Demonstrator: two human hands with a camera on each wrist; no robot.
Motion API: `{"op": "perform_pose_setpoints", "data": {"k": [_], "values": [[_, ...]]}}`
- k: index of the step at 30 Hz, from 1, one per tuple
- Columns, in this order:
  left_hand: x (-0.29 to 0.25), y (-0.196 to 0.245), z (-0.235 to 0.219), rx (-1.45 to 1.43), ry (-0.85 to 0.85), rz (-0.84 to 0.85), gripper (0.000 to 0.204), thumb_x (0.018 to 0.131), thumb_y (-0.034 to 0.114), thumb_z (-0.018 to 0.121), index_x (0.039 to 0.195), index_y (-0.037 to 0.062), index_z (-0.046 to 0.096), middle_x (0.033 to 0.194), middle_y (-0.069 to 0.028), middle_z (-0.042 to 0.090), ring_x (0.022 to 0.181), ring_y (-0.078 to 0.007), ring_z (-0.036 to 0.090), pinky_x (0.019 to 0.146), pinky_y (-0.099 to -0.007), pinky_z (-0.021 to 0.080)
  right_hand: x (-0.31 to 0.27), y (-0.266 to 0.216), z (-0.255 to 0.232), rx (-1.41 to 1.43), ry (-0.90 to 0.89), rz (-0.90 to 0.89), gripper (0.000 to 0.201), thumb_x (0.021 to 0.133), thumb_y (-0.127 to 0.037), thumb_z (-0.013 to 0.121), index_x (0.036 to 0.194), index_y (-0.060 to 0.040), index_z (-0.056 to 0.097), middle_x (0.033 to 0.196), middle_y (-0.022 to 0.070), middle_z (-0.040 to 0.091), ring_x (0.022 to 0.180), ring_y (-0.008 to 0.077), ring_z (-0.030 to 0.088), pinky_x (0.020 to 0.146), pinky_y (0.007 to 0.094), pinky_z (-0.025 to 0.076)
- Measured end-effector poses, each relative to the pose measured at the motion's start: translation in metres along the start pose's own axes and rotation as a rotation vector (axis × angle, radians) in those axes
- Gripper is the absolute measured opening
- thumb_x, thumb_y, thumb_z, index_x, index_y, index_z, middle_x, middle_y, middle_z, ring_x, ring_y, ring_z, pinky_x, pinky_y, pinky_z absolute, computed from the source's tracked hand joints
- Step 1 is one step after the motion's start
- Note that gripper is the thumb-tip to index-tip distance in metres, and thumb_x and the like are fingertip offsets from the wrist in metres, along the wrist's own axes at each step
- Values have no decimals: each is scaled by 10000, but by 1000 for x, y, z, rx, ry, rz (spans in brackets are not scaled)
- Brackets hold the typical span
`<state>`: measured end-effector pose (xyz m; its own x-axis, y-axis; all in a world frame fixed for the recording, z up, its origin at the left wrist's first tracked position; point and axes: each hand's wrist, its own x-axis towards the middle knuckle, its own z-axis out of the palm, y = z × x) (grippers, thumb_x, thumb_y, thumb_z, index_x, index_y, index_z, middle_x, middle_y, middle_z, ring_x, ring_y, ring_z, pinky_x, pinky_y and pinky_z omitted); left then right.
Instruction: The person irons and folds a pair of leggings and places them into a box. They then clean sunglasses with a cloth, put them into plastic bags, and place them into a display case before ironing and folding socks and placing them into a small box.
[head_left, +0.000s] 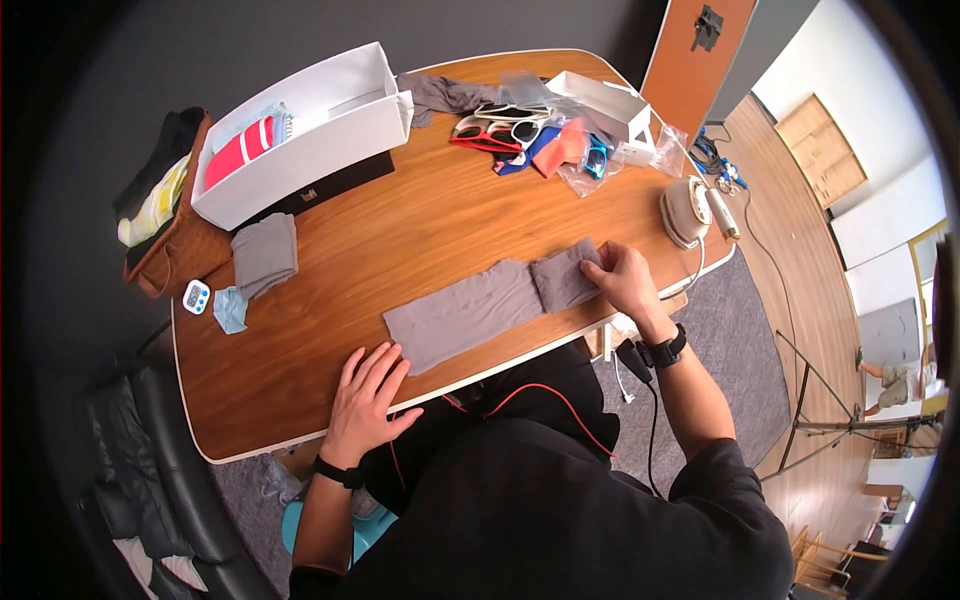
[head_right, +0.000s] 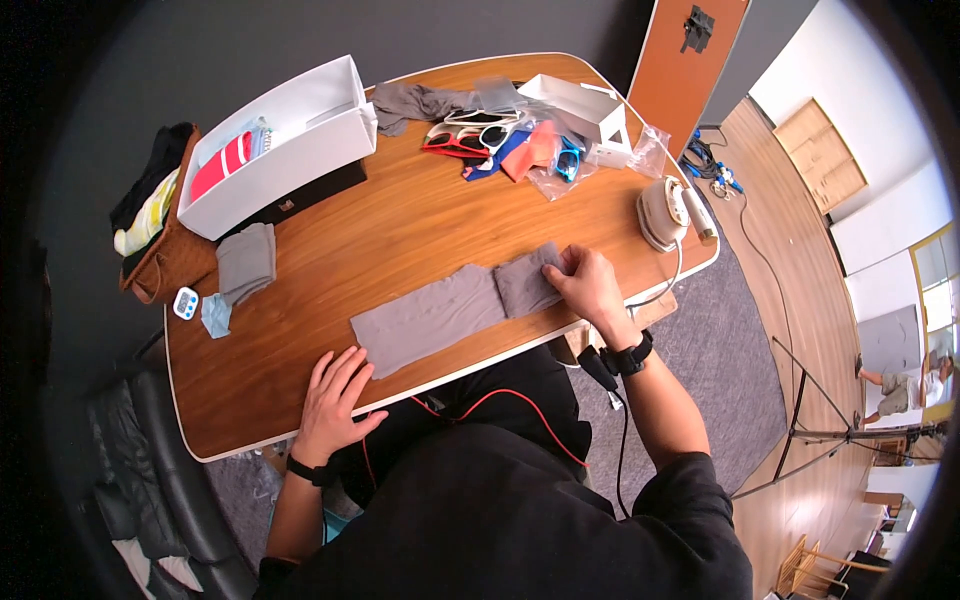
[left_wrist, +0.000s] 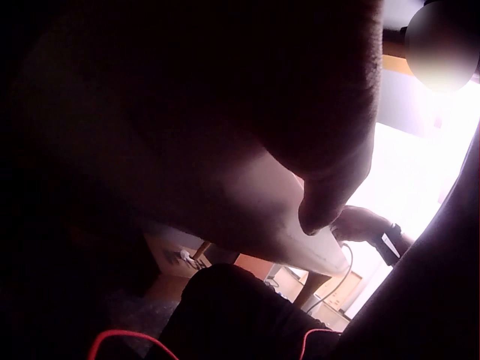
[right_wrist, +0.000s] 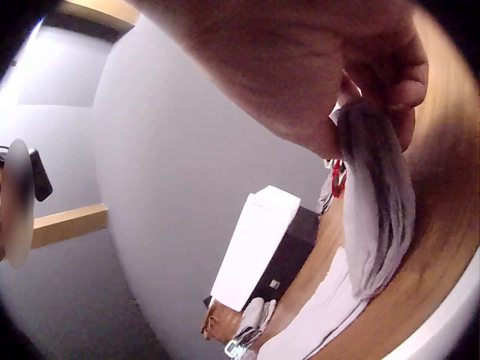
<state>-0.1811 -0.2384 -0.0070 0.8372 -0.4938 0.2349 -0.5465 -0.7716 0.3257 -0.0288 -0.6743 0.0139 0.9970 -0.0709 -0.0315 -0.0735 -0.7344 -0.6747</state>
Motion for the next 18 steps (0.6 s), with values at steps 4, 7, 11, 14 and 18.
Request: {"op": "perform_pose_setpoints", "data": {"k": [4, 7, 11, 14, 18], "values": [[1, 0, -1, -3, 5, 2, 699, 779, 334, 904, 1356, 16, 669, 1542, -176, 572, 1461, -358, 516, 1243, -579, 344, -14, -40, 0, -25, 45, -86, 289, 891, -226, 823, 915, 37, 706, 723, 119, 685, 678, 193, 650, 660, 380, 527], [1, 1, -3, 9, 7, 4, 669, 824, 372, 868, 1353, 13, 672, 1520, -171, 589, 1461, -340, 516, 1242, -564, 347, -25, -65, 10, -65, 45, -205, 293, 878, -235, 825, 936, 22, 698, 745, 185, 694, 676, 299, 697, 662, 410, 552], [2, 1, -3, -1, 8, 4, 666, 830, 371, 863, 1355, 10, 671, 1519, -172, 588, 1459, -339, 517, 1242, -565, 346, -41, -89, 43, -164, 53, -369, 288, 880, -266, 840, 960, -38, 683, 774, 168, 719, 730, 366, 737, 671, 451, 584], [1, 2, -2, 3, 16, 6, 665, 831, 366, 862, 1358, 9, 668, 1520, -173, 586, 1459, -338, 516, 1242, -565, 346, -58, -105, 63, -193, -70, -469, 304, 885, -279, 847, 1002, -54, 680, 827, 169, 731, 776, 381, 738, 685, 474, 583], [1, 1, -5, -14, 6, -1, 672, 829, 357, 863, 1366, 6, 660, 1523, -172, 582, 1460, -336, 511, 1243, -566, 344, -67, -101, 70, -141, -83, -572, 232, 914, -230, 818, 981, -49, 689, 873, 168, 731, 791, 385, 729, 697, 465, 584]]}}
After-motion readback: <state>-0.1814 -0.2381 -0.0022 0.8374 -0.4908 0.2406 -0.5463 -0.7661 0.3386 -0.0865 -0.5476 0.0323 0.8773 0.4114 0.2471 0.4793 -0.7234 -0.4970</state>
